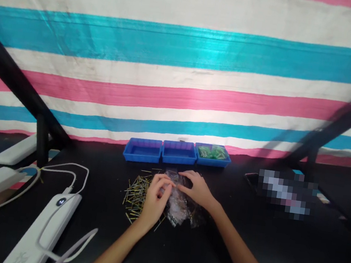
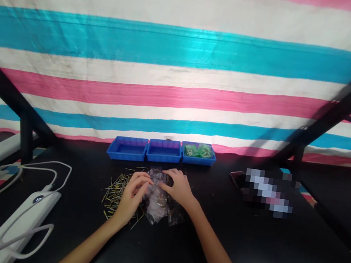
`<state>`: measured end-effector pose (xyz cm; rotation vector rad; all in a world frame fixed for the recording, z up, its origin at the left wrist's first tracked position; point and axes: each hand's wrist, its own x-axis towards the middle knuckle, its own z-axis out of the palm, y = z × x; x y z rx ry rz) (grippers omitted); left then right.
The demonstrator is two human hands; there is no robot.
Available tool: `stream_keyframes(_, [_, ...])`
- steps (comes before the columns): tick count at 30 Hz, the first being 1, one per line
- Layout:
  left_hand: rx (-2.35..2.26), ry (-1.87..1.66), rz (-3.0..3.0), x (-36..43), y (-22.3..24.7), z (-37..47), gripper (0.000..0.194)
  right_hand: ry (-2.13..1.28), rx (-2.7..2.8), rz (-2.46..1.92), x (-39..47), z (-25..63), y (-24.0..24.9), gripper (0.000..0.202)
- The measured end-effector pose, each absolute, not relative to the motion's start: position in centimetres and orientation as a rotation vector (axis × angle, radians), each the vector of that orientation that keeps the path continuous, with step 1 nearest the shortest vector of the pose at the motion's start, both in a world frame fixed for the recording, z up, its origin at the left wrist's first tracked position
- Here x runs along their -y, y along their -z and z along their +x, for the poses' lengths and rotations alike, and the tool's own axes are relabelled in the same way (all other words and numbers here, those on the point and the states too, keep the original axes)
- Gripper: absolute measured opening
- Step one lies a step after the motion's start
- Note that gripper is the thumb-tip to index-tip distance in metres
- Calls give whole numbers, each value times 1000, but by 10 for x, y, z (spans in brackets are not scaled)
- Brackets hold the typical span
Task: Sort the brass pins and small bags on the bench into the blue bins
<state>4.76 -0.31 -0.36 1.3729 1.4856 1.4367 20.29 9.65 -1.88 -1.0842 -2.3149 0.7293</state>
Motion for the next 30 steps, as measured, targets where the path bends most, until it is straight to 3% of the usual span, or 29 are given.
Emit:
stream_keyframes(9, [-1482, -1444, 1410, 2, 6, 50, 21, -519, 2245, -999, -122, 191, -2, 17])
stream_keyframes(15, [-1480, -1466, 1424, 3, 1, 51, 19, 52, 2301, -1168, -186, 156, -31, 33])
stream_keyframes(18, [-1487, -1475, 1435, 4, -1, 51, 20, 210, 2340, -1226, -208, 143, -34, 25])
stream_keyframes(20, [-1481, -1477, 1430, 4, -3, 50, 20, 236, 2341, -1225, -213, 142, -35, 15])
stream_keyframes(26, [-1441, -1531, 1376, 4, -4, 48, 19, 232, 2191, -1202, -194, 160, -45, 24])
stream_keyframes(30, [-1412, -1551, 1330, 3, -2, 46, 19, 52, 2088, -1181, -184, 168, -51, 24])
